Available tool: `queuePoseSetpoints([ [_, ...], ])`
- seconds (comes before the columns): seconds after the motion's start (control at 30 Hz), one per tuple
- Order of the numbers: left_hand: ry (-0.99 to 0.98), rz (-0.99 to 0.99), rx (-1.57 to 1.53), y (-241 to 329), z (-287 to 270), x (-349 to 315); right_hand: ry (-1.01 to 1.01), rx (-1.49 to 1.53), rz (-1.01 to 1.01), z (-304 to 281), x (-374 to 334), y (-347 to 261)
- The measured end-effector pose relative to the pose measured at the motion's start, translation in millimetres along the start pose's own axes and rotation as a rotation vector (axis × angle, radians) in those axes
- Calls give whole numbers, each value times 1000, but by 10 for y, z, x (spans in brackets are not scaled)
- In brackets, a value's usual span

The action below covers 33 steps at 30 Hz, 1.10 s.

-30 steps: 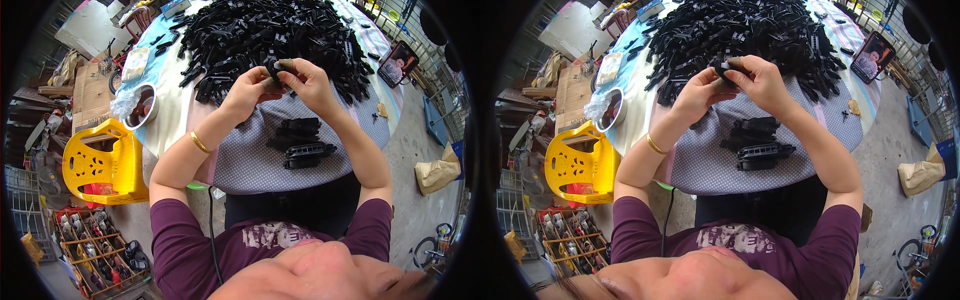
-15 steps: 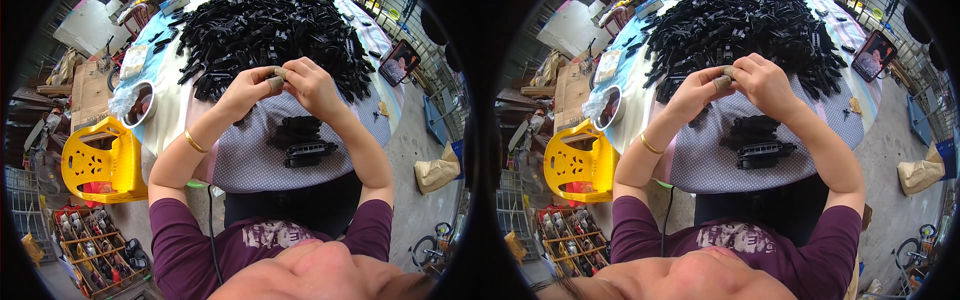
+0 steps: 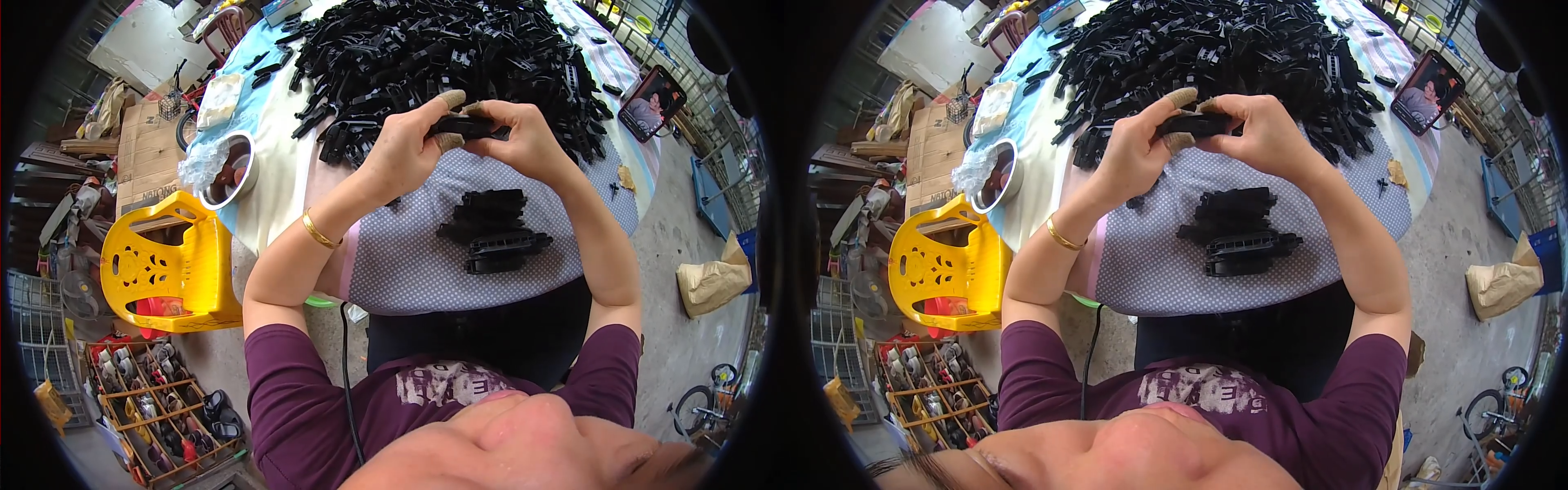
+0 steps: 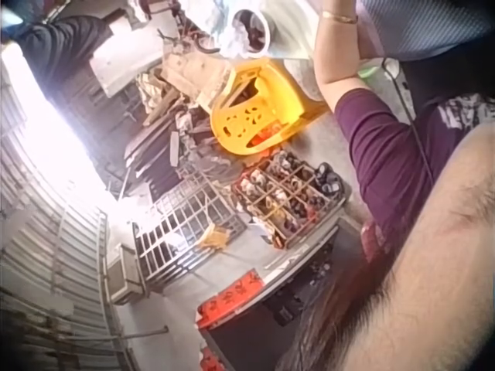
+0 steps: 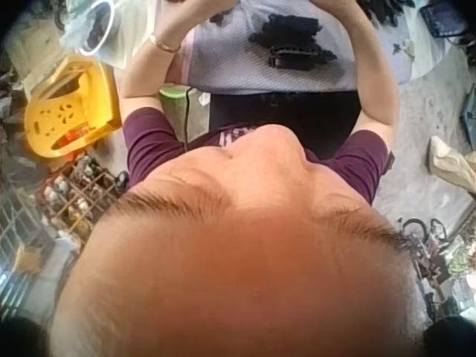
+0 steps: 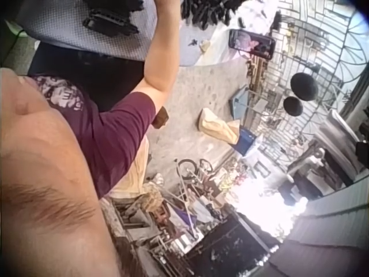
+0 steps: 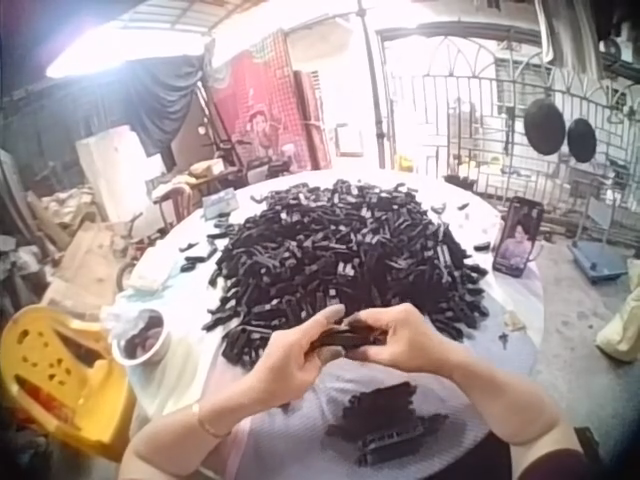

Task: Assembling black plastic components by hand at a table.

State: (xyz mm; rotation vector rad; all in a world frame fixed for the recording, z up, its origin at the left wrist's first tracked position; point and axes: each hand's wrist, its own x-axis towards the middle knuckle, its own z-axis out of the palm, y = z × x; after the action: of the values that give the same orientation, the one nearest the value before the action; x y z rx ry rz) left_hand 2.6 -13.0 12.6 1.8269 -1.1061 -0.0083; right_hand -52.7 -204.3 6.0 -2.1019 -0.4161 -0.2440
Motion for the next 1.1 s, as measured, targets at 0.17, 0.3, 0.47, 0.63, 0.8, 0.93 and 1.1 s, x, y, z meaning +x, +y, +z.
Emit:
queuePoseSetpoints([
  [0.17,-33,62,65,-25,-42,19,70,-4,-23,27,-3,11],
  [0.3,-63,-62,-255,-27,16,-2,5,174,48,-240,11,17],
  [0.47,-496,-27,-111,-2,209,-26,143,-349,281,-836,-106,155],
  [0.63,-248,133,374,-183,391,78,-16,-756,473,-838,-256,190],
  [0.8,-179,183,543,-308,409,68,-144,-939,438,-611,-166,156],
  [0.93,-157,23,450,-258,347,65,21,-225,184,-513,-86,151],
  [1.1,-30,-507,-429,-205,161,90,150,285,-11,-302,-7,131],
])
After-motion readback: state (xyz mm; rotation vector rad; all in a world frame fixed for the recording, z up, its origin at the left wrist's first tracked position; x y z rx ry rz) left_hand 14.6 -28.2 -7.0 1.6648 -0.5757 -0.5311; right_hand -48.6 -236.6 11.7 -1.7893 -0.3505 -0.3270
